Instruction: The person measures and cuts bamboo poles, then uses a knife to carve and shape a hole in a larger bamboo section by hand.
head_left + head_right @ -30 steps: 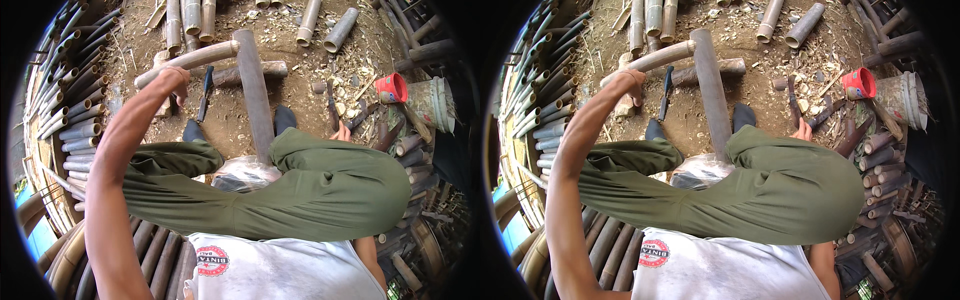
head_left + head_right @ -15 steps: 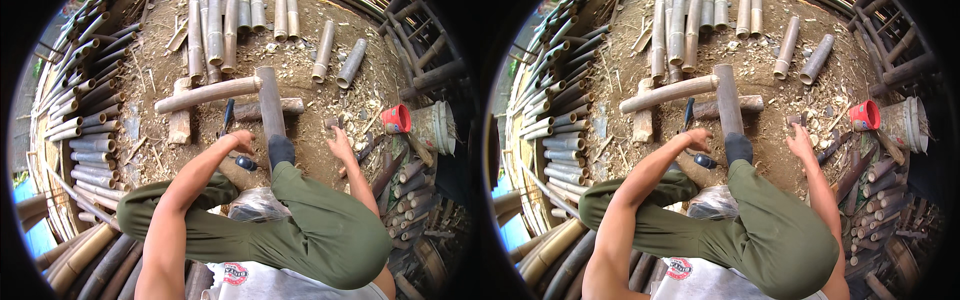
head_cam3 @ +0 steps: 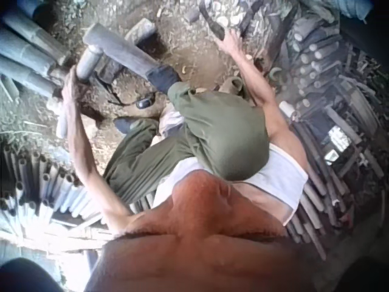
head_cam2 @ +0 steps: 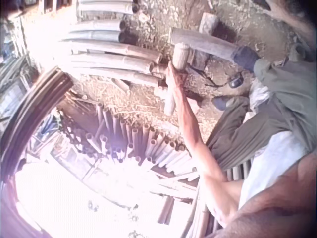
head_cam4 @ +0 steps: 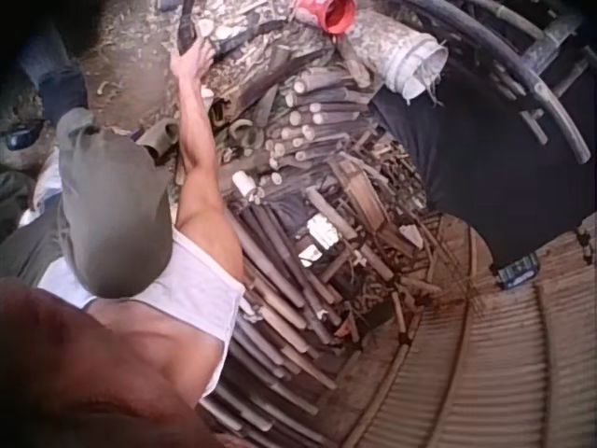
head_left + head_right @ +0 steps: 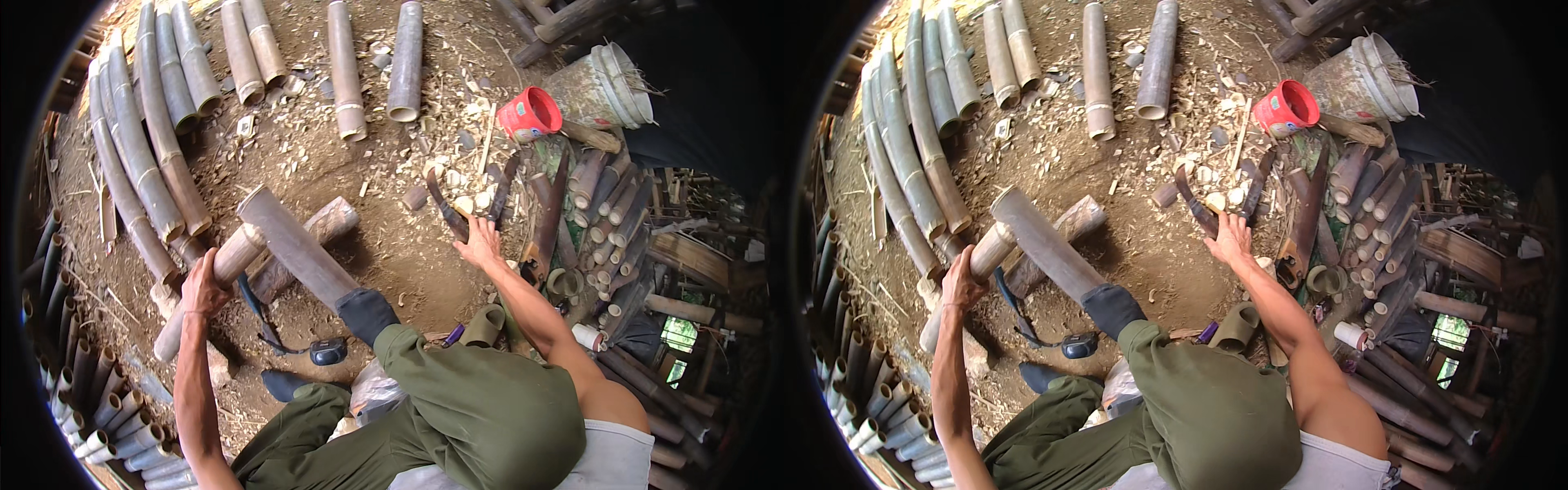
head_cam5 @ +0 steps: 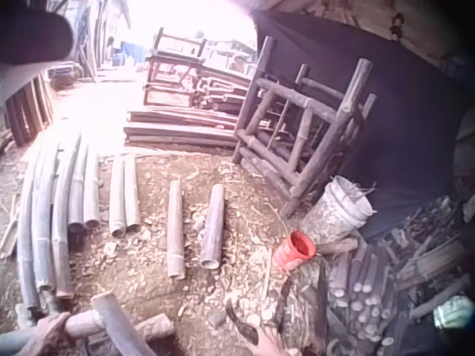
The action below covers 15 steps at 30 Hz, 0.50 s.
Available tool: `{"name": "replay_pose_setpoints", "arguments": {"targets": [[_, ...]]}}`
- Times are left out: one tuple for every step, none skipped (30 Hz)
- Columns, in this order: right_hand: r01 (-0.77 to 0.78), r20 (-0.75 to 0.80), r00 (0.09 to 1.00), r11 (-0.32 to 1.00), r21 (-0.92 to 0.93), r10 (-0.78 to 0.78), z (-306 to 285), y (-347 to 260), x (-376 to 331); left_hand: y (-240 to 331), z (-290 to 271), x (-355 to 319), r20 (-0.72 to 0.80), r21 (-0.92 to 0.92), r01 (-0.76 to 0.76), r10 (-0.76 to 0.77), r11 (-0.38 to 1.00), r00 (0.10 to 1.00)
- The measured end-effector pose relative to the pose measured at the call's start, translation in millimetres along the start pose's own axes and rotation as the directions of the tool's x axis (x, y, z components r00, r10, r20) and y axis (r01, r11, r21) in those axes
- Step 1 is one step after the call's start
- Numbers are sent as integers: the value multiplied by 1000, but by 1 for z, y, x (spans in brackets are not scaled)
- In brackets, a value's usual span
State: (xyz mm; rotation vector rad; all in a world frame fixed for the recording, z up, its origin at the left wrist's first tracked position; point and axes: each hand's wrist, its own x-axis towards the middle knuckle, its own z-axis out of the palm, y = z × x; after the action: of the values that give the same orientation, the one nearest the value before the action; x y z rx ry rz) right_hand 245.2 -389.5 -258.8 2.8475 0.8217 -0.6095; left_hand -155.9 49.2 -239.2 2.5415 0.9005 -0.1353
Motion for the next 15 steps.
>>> {"name": "replay_pose_setpoints", "arguments": {"targets": [[17, -11, 1000, 997, 75, -16, -4, 0, 3, 3, -5, 0, 7, 6, 6, -6, 1000, 1000], [41, -23, 999, 988, 146, -38, -8, -1, 5, 7, -7, 0, 13, 9, 19, -19, 1000, 1000], [107, -36, 994, 980, 170, -102, -6, 3, 10, 10, -8, 2, 14, 9, 51, -51, 999, 999], [129, -48, 991, 960, 248, -121, 3, 14, 14, 22, -15, 8, 60, 33, 68, -70, 997, 996], [165, -123, 984, 922, 351, -130, 12, 14, 16, 15, -14, 9, 51, 19, 37, -38, 999, 998], [93, -5, 995, 929, 358, -98, -1, 4, 18, 12, -6, 12, 69, -1, 38, -38, 999, 997], [47, -42, 999, 901, 432, -32, -1, -2, 16, 10, -15, 8, 66, 17, 45, -46, 999, 997], [132, -182, 979, 958, 255, -86, 5, -1, 16, 7, -18, 9, 91, 25, 66, -68, 998, 994], [81, -168, 985, 971, 225, -44, 8, -6, 14, 6, -22, 7, 120, 37, 83, -87, 996, 989], [-15, -134, 990, 969, 247, 49, 8, 1, 4, 4, -1, 21, 84, 21, 32, -34, 999, 996], [22, -113, 994, 984, 179, -2, 8, -15, 0, -7, -10, 8, 87, 73, 84, -91, 994, 992], [70, -144, 988, 987, 144, -49, 10, -18, -8, 2, -18, 6, 109, 84, 90, -99, 992, 989], [82, -113, 991, 990, 114, -69, 13, -20, -16, -1, -20, 4, 152, 91, 118, -131, 989, 980], [133, -140, 984, 980, 151, -112, 19, -11, -19, 4, -23, 3, 161, 91, 129, -143, 987, 977], [211, -241, 958, 951, 225, -156, 33, 13, -14, 12, -28, 4, 166, 87, 108, -121, 990, 979]]}}
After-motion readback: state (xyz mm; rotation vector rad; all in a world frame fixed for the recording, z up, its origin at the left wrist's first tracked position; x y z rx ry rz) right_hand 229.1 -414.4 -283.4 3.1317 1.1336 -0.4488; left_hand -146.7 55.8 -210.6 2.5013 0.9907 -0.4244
